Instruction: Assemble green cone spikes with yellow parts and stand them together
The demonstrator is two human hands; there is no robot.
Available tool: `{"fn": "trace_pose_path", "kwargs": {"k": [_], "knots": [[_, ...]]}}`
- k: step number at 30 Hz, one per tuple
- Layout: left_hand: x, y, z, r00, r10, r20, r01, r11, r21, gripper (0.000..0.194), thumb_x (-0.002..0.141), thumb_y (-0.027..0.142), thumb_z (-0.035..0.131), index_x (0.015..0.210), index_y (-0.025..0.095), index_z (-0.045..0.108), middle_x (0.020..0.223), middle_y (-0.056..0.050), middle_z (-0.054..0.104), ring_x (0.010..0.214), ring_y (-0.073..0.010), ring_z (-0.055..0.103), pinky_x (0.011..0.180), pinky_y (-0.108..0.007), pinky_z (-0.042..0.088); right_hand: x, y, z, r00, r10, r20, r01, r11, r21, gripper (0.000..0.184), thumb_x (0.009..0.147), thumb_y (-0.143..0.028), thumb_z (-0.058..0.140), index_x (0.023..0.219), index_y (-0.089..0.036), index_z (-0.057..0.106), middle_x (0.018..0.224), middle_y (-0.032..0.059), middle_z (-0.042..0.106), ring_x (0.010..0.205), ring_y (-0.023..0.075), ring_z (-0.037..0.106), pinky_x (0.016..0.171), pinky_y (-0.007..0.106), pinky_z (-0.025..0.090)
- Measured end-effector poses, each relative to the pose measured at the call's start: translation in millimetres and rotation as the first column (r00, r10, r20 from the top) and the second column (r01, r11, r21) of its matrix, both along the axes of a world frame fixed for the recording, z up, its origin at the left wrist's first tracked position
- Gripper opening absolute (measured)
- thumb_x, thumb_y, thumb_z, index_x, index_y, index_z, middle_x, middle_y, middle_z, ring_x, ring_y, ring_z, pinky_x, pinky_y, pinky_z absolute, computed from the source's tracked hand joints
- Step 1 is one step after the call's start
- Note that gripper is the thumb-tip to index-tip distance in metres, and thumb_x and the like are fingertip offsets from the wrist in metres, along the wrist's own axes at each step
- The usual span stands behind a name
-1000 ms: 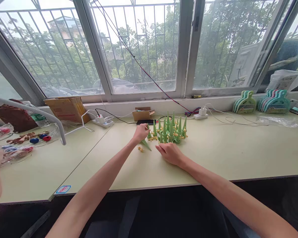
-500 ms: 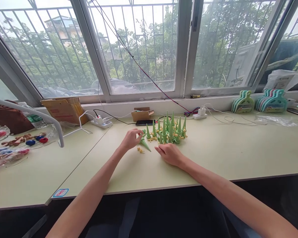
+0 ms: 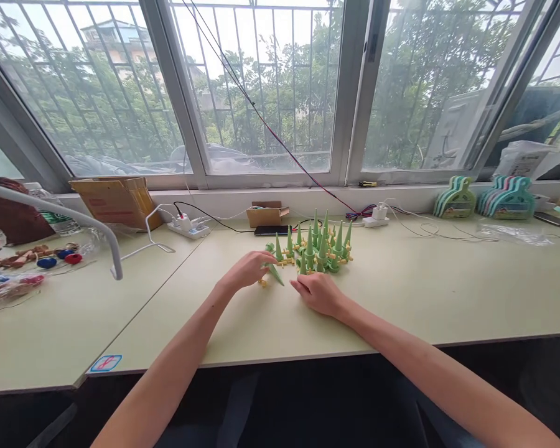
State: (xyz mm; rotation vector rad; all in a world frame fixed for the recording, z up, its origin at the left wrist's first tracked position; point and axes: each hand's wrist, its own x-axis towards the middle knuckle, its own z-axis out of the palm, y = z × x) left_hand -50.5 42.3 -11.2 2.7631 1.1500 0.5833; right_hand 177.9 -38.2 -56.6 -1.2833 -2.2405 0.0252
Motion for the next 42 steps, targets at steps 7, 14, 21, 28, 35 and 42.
{"fn": "trace_pose_path", "kwargs": {"k": [7, 14, 21, 28, 35, 42], "knots": [[7.6, -1.6, -2.5, 0.996, -0.003, -0.084, -0.001, 0.999, -0.051, 0.036, 0.079, 0.009, 0.049, 0.101, 0.021, 0.075, 0.11, -0.004, 0.073, 0.095, -0.0217, 0.067, 0.079, -0.029, 0.05, 0.8, 0.4, -0.8, 1.0, 0.01, 0.01, -0.01, 1.0, -0.007, 0.039, 0.101, -0.034, 0.042, 0.069, -0.017, 0.056, 0.059, 0.0001, 0.055, 0.054, 0.0098, 0.042, 0.056, 0.024, 0.02], [10.3, -3.9, -2.4, 0.997, -0.01, -0.071, 0.008, 0.999, -0.031, 0.032, 0.076, 0.007, 0.05, 0.092, 0.021, 0.074, 0.099, -0.005, 0.073, 0.088, -0.0202, 0.065, 0.074, -0.026, 0.048, 0.5, 0.5, -1.5, 1.0, 0.014, 0.027, -0.014, 1.0, 0.007, 0.039, 0.101, -0.034, 0.042, 0.069, -0.017, 0.056, 0.059, 0.0007, 0.055, 0.055, 0.0101, 0.044, 0.056, 0.025, 0.02], [11.3, -7.4, -1.6, 0.999, 0.036, 0.008, -0.037, 0.999, 0.014, 0.023, 0.077, 0.014, 0.052, 0.085, 0.022, 0.072, 0.085, -0.006, 0.071, 0.072, -0.0196, 0.063, 0.066, -0.028, 0.047, 0.1, -2.2, 0.4, 0.997, 0.006, 0.075, -0.005, 1.0, -0.011, 0.039, 0.102, -0.034, 0.04, 0.073, -0.017, 0.058, 0.062, 0.0011, 0.057, 0.057, 0.0108, 0.048, 0.057, 0.025, 0.02], [8.8, -7.8, -2.2, 0.974, 0.053, 0.221, -0.07, 0.995, 0.071, 0.015, 0.084, 0.025, 0.055, 0.092, 0.021, 0.068, 0.071, 0.0, 0.065, 0.055, -0.0121, 0.051, 0.06, -0.024, 0.043, -3.9, -7.4, 0.6, 0.979, 0.037, 0.2, -0.044, 0.999, 0.03, 0.033, 0.103, -0.031, 0.038, 0.082, -0.016, 0.058, 0.073, 0.0027, 0.063, 0.06, 0.0109, 0.053, 0.058, 0.026, 0.022], [8.2, -10.3, -2.4, 0.923, 0.074, 0.377, -0.136, 0.981, 0.141, 0.012, 0.088, 0.029, 0.057, 0.094, 0.02, 0.063, 0.082, 0.0, 0.067, 0.051, -0.0076, 0.043, 0.058, -0.022, 0.042, -17.8, -15.0, 11.2, 0.914, -0.031, 0.404, 0.026, 0.999, 0.02, 0.021, 0.099, -0.015, 0.036, 0.097, -0.014, 0.056, 0.097, 0.0099, 0.061, 0.066, 0.0148, 0.061, 0.056, 0.026, 0.033], [12.6, -13.5, -2.0, 0.862, 0.054, 0.504, -0.155, 0.975, 0.161, 0.011, 0.091, 0.028, 0.054, 0.092, 0.019, 0.061, 0.09, -0.004, 0.063, 0.062, -0.0091, 0.052, 0.056, -0.02, 0.048, -58.0, 4.8, 23.8, 0.896, -0.086, 0.435, 0.101, 0.995, -0.012, 0.037, 0.085, 0.005, 0.041, 0.119, -0.008, 0.048, 0.115, 0.0188, 0.057, 0.069, 0.0181, 0.066, 0.056, 0.028, 0.045]]}}
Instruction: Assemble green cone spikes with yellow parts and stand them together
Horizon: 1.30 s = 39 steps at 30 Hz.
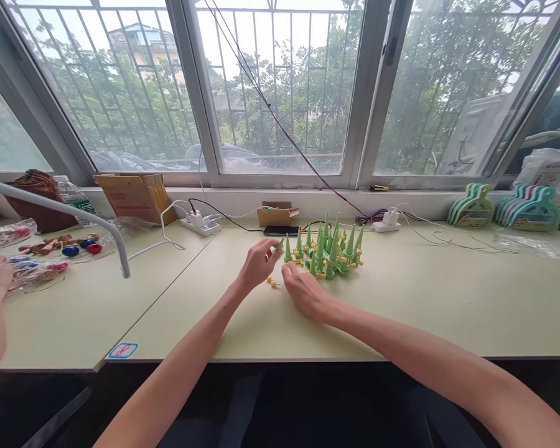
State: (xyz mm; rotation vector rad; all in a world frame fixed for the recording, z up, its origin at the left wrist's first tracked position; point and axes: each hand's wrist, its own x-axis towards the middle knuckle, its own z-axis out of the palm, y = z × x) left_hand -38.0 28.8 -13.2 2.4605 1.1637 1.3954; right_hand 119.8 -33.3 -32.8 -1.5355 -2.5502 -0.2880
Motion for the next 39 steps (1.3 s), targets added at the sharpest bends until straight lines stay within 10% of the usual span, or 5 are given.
{"fn": "trace_pose_path", "kwargs": {"k": [22, 39], "knots": [[3.1, -2.8, -4.8, 0.998, -0.047, 0.048, 0.049, 0.998, -0.039, 0.012, 0.092, 0.03, 0.052, 0.089, 0.019, 0.055, 0.083, -0.003, 0.059, 0.063, -0.0097, 0.055, 0.056, -0.021, 0.052, -15.9, 16.7, 1.4, 0.993, -0.118, -0.012, 0.117, 0.992, -0.052, 0.031, 0.082, 0.004, 0.049, 0.11, -0.006, 0.056, 0.105, 0.0175, 0.059, 0.08, 0.021, 0.069, 0.062, 0.027, 0.051], [12.7, -15.2, -6.3, 0.974, -0.215, 0.07, 0.226, 0.935, -0.273, 0.019, 0.084, 0.03, 0.057, 0.072, 0.018, 0.049, 0.066, 0.002, 0.053, 0.054, -0.0078, 0.05, 0.054, -0.021, 0.048, 36.2, -24.4, -10.2, 0.997, 0.051, -0.058, -0.052, 0.999, -0.015, 0.018, 0.093, -0.006, 0.04, 0.098, -0.016, 0.055, 0.105, 0.0079, 0.059, 0.067, 0.0138, 0.061, 0.057, 0.026, 0.034]]}}
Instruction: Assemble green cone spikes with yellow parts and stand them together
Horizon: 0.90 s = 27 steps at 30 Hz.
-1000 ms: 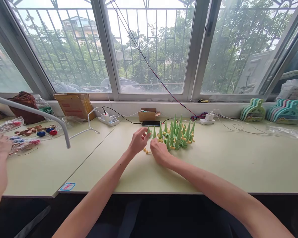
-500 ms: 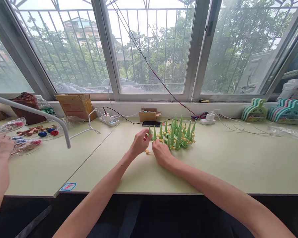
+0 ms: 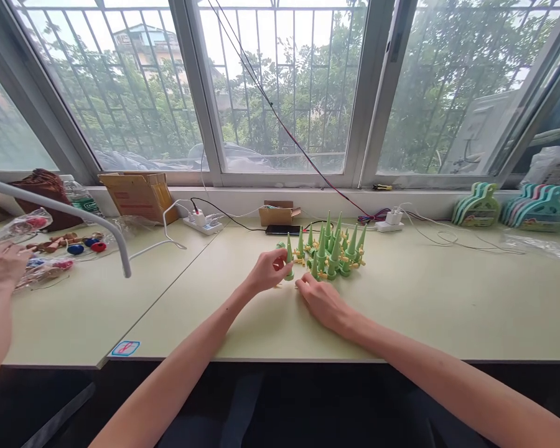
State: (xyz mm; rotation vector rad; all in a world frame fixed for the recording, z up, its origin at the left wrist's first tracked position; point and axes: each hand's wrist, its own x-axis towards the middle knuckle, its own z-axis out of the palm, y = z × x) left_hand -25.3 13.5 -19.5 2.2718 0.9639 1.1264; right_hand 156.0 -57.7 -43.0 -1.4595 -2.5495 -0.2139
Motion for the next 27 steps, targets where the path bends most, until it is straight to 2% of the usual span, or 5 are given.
{"fn": "trace_pose_path", "kwargs": {"k": [4, 8, 16, 22, 27], "knots": [[5.1, -2.6, -3.7, 0.997, -0.068, -0.048, 0.065, 0.996, -0.064, 0.017, 0.084, 0.029, 0.056, 0.073, 0.018, 0.05, 0.067, 0.001, 0.054, 0.059, -0.0095, 0.053, 0.056, -0.022, 0.05, 7.9, -1.6, -1.3, 0.995, -0.022, -0.099, 0.022, 1.0, 0.003, 0.019, 0.099, -0.014, 0.037, 0.098, -0.017, 0.056, 0.102, 0.0062, 0.059, 0.071, 0.0139, 0.06, 0.059, 0.026, 0.034], [7.7, -4.3, -4.9, 0.988, -0.122, -0.091, 0.112, 0.988, -0.102, 0.012, 0.084, 0.025, 0.057, 0.076, 0.017, 0.054, 0.073, 0.0, 0.058, 0.065, -0.0108, 0.056, 0.06, -0.023, 0.052, 8.5, 2.0, -2.4, 0.993, -0.016, -0.114, 0.014, 1.0, -0.011, 0.02, 0.097, -0.011, 0.038, 0.098, -0.017, 0.057, 0.103, 0.0061, 0.058, 0.071, 0.0137, 0.059, 0.058, 0.026, 0.031], [8.1, -2.9, -6.9, 0.986, -0.137, -0.097, 0.121, 0.981, -0.149, 0.009, 0.082, 0.025, 0.058, 0.08, 0.016, 0.06, 0.074, -0.001, 0.06, 0.066, -0.0116, 0.055, 0.063, -0.025, 0.052, 7.7, 4.5, -1.0, 0.981, -0.044, -0.189, 0.039, 0.999, -0.028, 0.019, 0.096, -0.01, 0.037, 0.097, -0.016, 0.055, 0.097, 0.0079, 0.061, 0.07, 0.0155, 0.057, 0.056, 0.027, 0.026], [9.7, -1.4, -7.7, 0.982, -0.175, -0.072, 0.156, 0.964, -0.215, 0.012, 0.082, 0.027, 0.059, 0.081, 0.016, 0.062, 0.077, -0.002, 0.06, 0.068, -0.0119, 0.055, 0.061, -0.024, 0.05, 12.1, 8.0, -2.2, 0.907, -0.072, -0.416, 0.049, 0.997, -0.065, 0.016, 0.089, -0.004, 0.04, 0.093, -0.017, 0.049, 0.079, 0.0032, 0.06, 0.063, 0.0139, 0.048, 0.057, 0.024, 0.026], [11.5, -3.2, -4.4, 0.978, -0.203, -0.039, 0.184, 0.942, -0.281, 0.015, 0.082, 0.029, 0.059, 0.085, 0.016, 0.063, 0.081, -0.003, 0.062, 0.063, -0.0101, 0.053, 0.054, -0.022, 0.046, 15.2, 14.2, -8.3, 0.82, -0.012, -0.573, 0.006, 1.0, -0.013, 0.018, 0.086, -0.003, 0.036, 0.084, -0.019, 0.042, 0.071, -0.0006, 0.05, 0.058, 0.012, 0.04, 0.057, 0.022, 0.028]]}}
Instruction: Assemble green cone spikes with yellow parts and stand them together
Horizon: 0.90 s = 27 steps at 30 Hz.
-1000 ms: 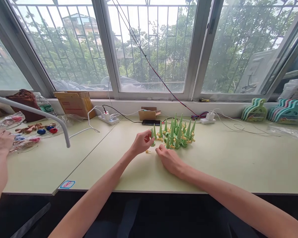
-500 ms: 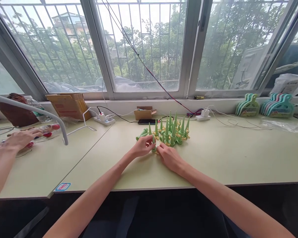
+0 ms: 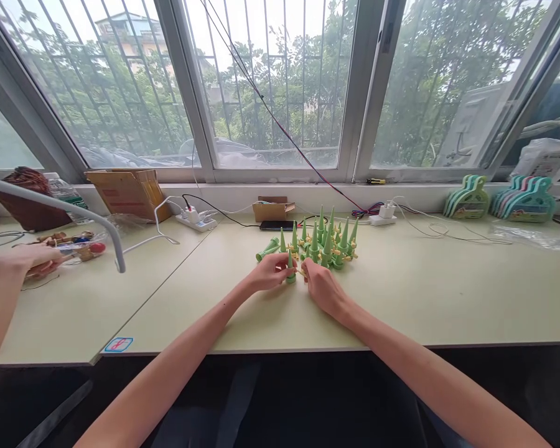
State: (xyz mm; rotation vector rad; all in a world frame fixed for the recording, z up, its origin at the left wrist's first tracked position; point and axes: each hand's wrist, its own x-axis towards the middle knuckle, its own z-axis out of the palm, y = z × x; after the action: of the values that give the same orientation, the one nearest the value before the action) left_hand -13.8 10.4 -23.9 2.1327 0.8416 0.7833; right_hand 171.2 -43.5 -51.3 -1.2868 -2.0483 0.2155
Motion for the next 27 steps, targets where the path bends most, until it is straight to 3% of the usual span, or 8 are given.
{"fn": "trace_pose_path", "kwargs": {"k": [9, 27], "knots": [[1.6, -4.7, 5.5, 0.997, -0.012, 0.074, 0.024, 0.985, -0.168, 0.015, 0.08, 0.025, 0.061, 0.09, 0.014, 0.063, 0.084, -0.007, 0.069, 0.068, -0.0139, 0.059, 0.053, -0.023, 0.047, 2.7, 7.2, -6.3, 0.994, 0.064, -0.087, -0.057, 0.995, 0.078, 0.015, 0.087, -0.008, 0.036, 0.079, -0.021, 0.039, 0.068, -0.0021, 0.043, 0.058, 0.0122, 0.037, 0.059, 0.022, 0.03], [1.6, -5.0, 6.2, 0.988, -0.071, 0.14, 0.1, 0.973, -0.208, 0.015, 0.079, 0.02, 0.056, 0.09, 0.013, 0.064, 0.086, -0.006, 0.066, 0.067, -0.0114, 0.057, 0.054, -0.022, 0.047, 2.7, 5.2, -1.6, 0.98, 0.144, -0.139, -0.146, 0.989, -0.004, 0.015, 0.091, -0.013, 0.038, 0.081, -0.019, 0.047, 0.072, 0.0007, 0.055, 0.062, 0.013, 0.046, 0.061, 0.023, 0.036]]}}
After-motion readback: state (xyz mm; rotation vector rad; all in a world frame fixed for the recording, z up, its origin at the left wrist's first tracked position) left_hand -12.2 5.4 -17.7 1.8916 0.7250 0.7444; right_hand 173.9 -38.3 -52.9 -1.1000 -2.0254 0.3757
